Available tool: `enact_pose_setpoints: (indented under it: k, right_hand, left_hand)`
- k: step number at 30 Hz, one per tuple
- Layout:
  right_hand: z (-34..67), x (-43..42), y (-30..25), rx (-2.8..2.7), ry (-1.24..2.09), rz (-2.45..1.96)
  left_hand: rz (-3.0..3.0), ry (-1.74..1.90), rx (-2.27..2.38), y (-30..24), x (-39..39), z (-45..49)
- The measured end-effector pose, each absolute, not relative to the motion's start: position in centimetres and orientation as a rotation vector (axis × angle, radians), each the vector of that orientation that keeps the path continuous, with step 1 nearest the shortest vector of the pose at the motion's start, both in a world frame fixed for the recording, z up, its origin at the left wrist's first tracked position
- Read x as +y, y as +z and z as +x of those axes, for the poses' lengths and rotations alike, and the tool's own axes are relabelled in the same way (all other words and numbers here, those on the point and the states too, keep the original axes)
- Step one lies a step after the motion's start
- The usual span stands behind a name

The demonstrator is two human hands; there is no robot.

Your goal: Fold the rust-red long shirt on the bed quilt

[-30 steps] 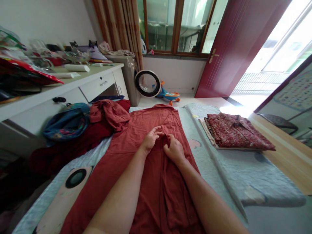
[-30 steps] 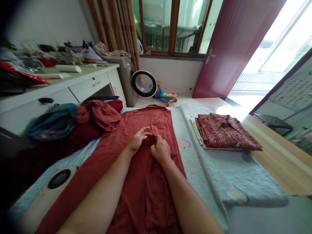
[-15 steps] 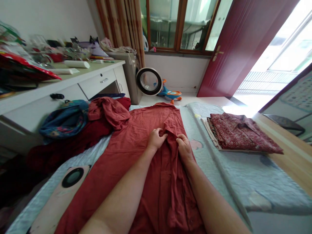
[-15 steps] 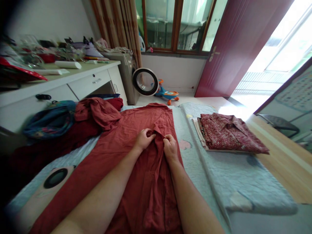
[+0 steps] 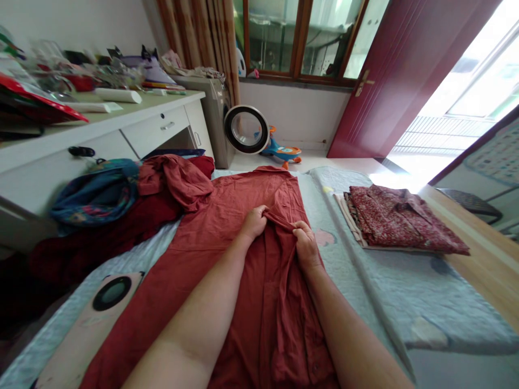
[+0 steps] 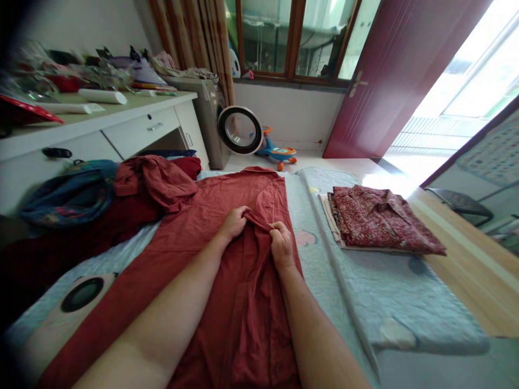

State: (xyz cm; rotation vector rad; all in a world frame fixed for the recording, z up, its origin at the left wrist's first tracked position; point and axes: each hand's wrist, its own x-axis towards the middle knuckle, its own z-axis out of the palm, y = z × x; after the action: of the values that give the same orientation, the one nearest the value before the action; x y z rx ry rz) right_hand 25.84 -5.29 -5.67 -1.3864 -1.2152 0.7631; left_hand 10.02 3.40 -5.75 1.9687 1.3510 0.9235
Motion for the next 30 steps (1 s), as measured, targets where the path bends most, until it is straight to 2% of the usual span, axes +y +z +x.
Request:
enact_pose_setpoints:
  k: [11,16,21,25,30]
  right_hand:
    - [25.0,-5.7,-5.0,-1.333,0.783,-1.275]
    - [24.5,-5.3,-6.3,-1.679,0.622,-1.405]
    - [24.0,-5.7,-5.6,-2.15,0.453,-1.649]
    - [23.8,-5.8,-5.2,-2.226,0.412,-1.717]
    - [24.0,-5.6,-5.2,-2.228,0.407,-1.713]
  left_hand:
    - [2.368,0.954,1.413,-4.6,2.7,9.7]
    - [2.231,0.925,1.557,-4.6,2.8,9.1]
    - [2.164,0.603,1.705,-5.1,3.9,7.4]
    - [2.148,0.526,1.706,-4.7,4.7,5.6]
    - [2.017,0.644,1.812,-4.1,5.0,5.5]
